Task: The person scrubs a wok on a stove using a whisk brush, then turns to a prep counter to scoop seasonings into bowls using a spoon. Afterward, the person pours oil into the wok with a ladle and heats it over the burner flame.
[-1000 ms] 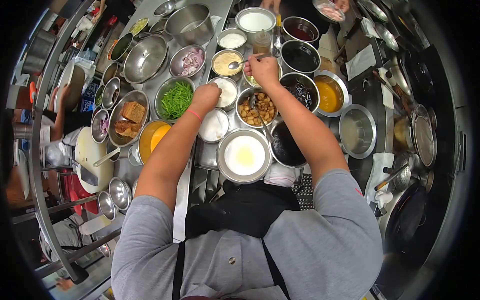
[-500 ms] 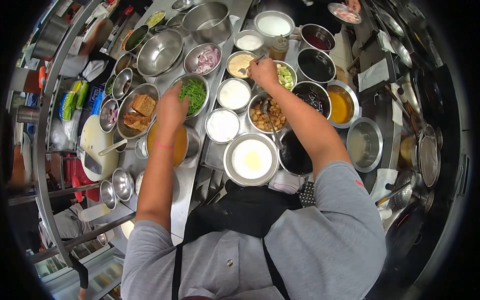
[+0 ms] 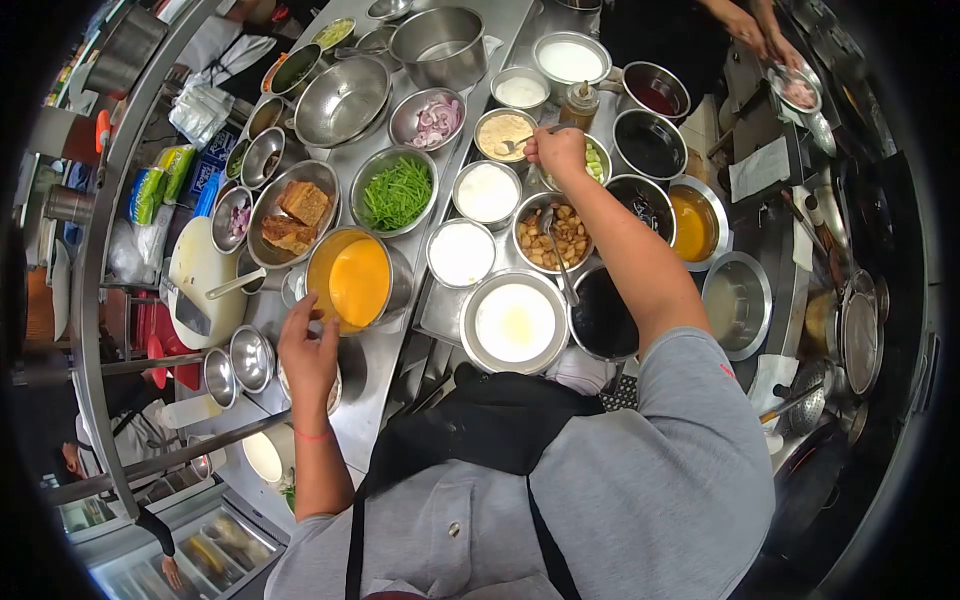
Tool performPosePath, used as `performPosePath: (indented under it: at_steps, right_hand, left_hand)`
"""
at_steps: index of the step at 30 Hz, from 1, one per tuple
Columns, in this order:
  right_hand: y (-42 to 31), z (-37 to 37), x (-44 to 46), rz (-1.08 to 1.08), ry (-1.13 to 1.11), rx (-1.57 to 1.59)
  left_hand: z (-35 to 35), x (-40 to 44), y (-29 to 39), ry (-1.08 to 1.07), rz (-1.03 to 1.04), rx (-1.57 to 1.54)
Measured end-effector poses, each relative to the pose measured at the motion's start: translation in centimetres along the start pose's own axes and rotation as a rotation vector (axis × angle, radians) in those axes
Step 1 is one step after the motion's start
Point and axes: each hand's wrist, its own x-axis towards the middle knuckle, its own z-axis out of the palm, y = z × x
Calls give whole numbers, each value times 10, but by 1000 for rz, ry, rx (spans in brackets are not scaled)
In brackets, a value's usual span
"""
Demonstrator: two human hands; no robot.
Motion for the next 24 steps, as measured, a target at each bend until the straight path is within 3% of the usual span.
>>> performPosePath:
  at_steps: [8, 19, 22, 24]
  right_hand:
    - [3, 18, -6, -41, -64, -89]
    - [-9, -1, -8, -34, 22, 16]
    - [-11, -1, -11, -55, 36, 6]
    - [-15, 0, -20, -75, 15, 11]
  left_hand:
    - [-28, -34, -32, 108, -125, 24]
    - [-46, -74, -50, 132, -291, -19]
    - [-47, -83, -59, 182, -275, -37]
    - [-51, -94, -75, 214, -109, 114]
